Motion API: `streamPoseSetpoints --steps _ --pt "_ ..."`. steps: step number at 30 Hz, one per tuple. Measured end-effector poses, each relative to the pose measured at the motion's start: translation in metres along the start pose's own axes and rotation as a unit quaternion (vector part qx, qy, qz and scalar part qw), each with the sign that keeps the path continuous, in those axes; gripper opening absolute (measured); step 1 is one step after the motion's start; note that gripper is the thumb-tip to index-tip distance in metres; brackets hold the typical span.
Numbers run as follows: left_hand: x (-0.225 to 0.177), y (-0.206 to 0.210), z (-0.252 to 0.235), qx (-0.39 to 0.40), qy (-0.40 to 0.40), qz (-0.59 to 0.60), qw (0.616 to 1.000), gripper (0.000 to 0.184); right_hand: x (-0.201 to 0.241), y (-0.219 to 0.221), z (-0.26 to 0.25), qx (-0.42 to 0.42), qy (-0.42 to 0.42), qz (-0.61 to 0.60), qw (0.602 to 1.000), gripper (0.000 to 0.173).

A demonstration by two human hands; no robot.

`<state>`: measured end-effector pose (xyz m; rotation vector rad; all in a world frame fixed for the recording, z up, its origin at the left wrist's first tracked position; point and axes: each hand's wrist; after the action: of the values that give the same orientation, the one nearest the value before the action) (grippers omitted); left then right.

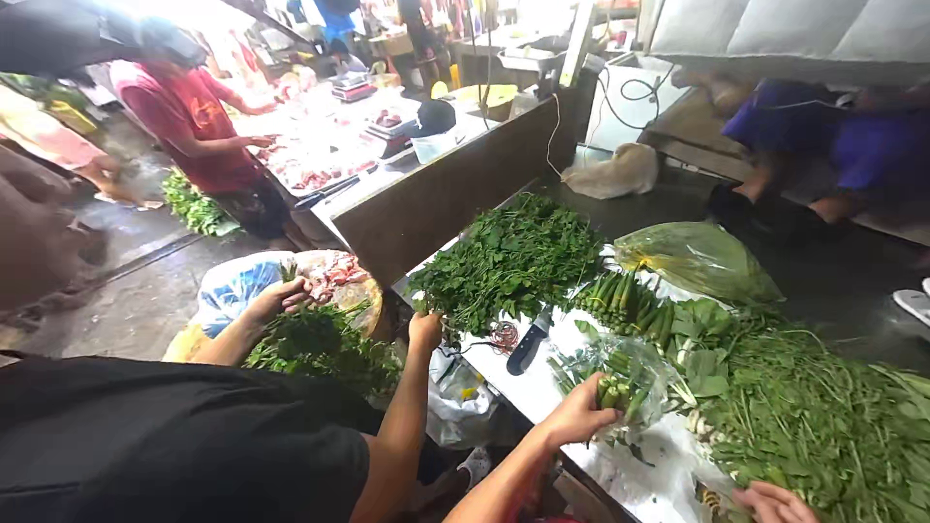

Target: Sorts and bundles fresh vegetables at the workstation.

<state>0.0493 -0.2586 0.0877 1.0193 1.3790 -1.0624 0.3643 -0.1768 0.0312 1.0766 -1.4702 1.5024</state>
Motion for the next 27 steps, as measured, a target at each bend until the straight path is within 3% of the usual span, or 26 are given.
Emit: streamPoseSetpoints --steps 2,4,9,14,17,20,22,24,27 --pt "-0.008 -0.003 -0.005 -0.007 0.016 -0.021 1.000 0.043 0.011 0.005 -0.011 0.015 0.060 -0.183 0.981 0.016" --pt "-0.017 -0.002 -0.008 -0.010 0.027 -0.046 0.999 0.045 0.033 0.012 -0.018 0.014 0.091 -0.278 0.956 0.020" --pt "-0.030 0.002 -0.020 0.002 0.034 -0.073 0.997 0.046 0.105 0.036 -0.033 0.089 0.074 -0.302 0.946 0.023" --pt "-0.033 0.002 -0.020 0.009 0.055 -0.111 0.992 0.044 0.141 0.060 -0.035 0.179 0.059 -0.330 0.925 0.034" --pt "-0.031 -0.002 -0.019 0.006 0.059 -0.167 0.984 0.044 0.158 0.071 -0.034 0.209 -0.028 -0.261 0.942 0.031" --pt "-0.034 -0.005 -0.019 0.005 0.057 -0.244 0.968 0.042 0.178 0.078 -0.036 0.250 -0.139 -0.064 0.956 0.041" --pt "-0.040 -0.003 -0.018 0.010 0.045 -0.286 0.957 0.042 0.185 0.087 -0.043 0.273 -0.220 0.103 0.931 0.056" --pt "-0.042 0.000 -0.015 0.017 0.042 -0.309 0.950 0.049 0.194 0.098 -0.045 0.307 -0.247 0.219 0.893 0.070" --pt "-0.045 -0.002 -0.012 0.013 0.027 -0.323 0.946 0.058 0.198 0.109 -0.049 0.351 -0.248 0.277 0.859 0.072"
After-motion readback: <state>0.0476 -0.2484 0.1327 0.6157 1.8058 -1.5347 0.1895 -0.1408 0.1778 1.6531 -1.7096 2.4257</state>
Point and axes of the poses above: each hand's wrist, its own z-axis away from the middle knuckle, its own y-axis out of the palm, x = y × z, and after that the axes turned 9 degrees about -x, right-handed
